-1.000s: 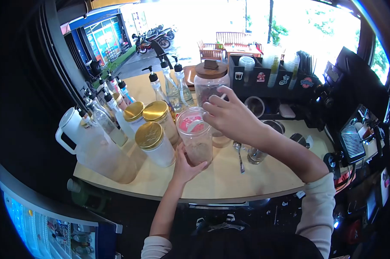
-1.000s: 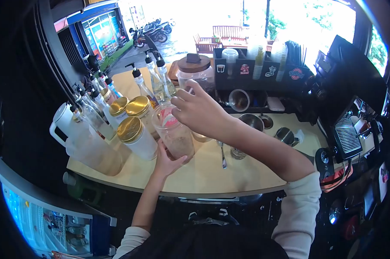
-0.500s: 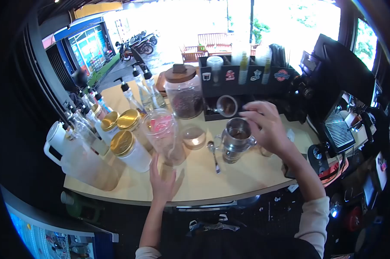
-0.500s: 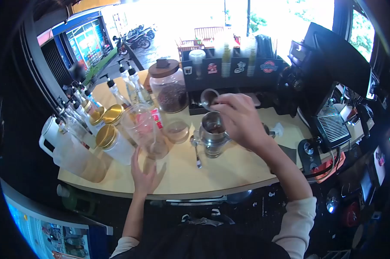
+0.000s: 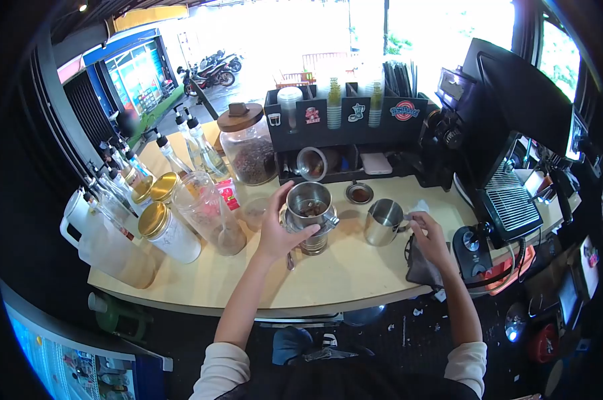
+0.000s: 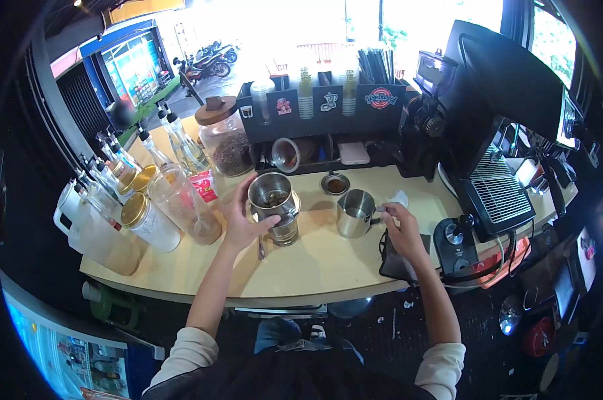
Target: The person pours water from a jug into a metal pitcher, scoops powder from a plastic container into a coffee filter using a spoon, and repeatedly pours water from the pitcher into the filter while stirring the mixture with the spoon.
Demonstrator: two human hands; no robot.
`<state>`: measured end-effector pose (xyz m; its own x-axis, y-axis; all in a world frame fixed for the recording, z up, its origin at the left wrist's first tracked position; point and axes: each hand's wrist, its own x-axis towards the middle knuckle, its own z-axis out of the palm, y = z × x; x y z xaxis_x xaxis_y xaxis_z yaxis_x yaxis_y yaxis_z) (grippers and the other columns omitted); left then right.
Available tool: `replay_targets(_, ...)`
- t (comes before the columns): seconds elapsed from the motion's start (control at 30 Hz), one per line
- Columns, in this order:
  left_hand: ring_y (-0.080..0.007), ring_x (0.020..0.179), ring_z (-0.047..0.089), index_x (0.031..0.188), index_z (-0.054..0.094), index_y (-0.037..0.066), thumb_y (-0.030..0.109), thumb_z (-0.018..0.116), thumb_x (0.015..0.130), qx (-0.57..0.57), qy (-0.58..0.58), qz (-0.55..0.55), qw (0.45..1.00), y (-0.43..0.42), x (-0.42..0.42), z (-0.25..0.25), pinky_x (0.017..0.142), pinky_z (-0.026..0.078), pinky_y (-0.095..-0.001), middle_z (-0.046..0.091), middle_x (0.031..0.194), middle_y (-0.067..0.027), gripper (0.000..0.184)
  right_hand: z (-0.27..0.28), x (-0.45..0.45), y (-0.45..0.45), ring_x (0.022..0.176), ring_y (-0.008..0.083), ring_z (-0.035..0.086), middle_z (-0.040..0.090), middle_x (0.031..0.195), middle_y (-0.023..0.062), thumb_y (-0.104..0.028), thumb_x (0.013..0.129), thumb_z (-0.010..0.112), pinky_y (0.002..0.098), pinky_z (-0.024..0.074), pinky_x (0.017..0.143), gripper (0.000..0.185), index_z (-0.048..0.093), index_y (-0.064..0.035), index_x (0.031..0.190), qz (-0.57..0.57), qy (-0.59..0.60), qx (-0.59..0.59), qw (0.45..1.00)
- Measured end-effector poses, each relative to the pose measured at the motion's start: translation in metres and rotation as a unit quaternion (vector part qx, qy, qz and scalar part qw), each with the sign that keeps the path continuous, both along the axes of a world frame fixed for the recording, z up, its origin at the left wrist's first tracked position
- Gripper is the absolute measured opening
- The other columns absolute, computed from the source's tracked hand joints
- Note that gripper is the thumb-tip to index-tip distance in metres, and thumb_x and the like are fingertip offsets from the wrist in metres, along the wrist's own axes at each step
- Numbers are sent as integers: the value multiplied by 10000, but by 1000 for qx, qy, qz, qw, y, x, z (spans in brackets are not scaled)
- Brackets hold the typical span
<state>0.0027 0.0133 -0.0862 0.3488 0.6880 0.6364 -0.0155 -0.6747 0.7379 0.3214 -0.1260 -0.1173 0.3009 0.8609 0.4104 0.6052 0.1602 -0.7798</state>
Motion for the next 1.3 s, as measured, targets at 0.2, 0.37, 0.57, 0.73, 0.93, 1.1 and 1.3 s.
replay_targets(0.2,-194,1048,580,1205,476,18,230,860,554,-48,-33,-53,997,11,6,-5,952,434,-338,605,1096,-95,785,-28,0,17,772,79,532,575,800,24,-122,941,521,247,445,725,144,553,16,918,110,174,-7,979)
replay_targets(0.37,-211,1056,576,1205,471,-3,230,858,524,-32,-73,-49,996,15,9,-18,956,435,-350,583,1123,-119,817,-28,-12,21,703,61,463,494,732,-19,-129,946,515,225,393,671,148,517,-27,839,96,248,17,964)
replay_targets(0.57,-206,1045,580,1193,480,-15,225,857,521,-45,-106,-58,992,14,11,-21,951,437,-342,588,1107,-117,807,-3,-18,31,681,53,430,478,719,-32,-144,948,520,218,357,643,164,500,-47,818,97,227,54,968)
replay_targets(0.73,-198,1025,590,1170,506,-13,228,858,507,-41,-97,-55,993,13,11,-17,939,445,-337,605,1080,-114,789,54,-33,36,691,50,453,487,719,-32,-150,947,528,213,361,643,157,501,-60,821,120,224,51,966)
replay_targets(0.93,-205,1020,591,1171,503,-17,227,848,515,-44,-85,-59,994,15,10,-19,935,449,-343,607,1073,-117,780,111,-52,52,680,45,462,518,714,-21,-145,937,542,222,383,648,161,499,-43,820,185,261,66,945)
replay_targets(1.1,-223,1044,573,1192,481,-18,220,827,548,-46,-88,-51,994,12,11,-25,947,437,-354,582,1100,-129,769,135,-64,69,652,22,464,527,718,-18,-132,920,575,205,395,578,158,496,-51,811,218,219,66,949)
replay_targets(1.3,-230,1033,577,1195,477,-18,232,832,542,-54,-90,-63,992,18,11,-32,927,447,-354,579,1085,-128,784,149,-73,82,628,35,505,545,713,-3,-122,910,586,206,421,569,164,485,-55,800,234,213,38,948)
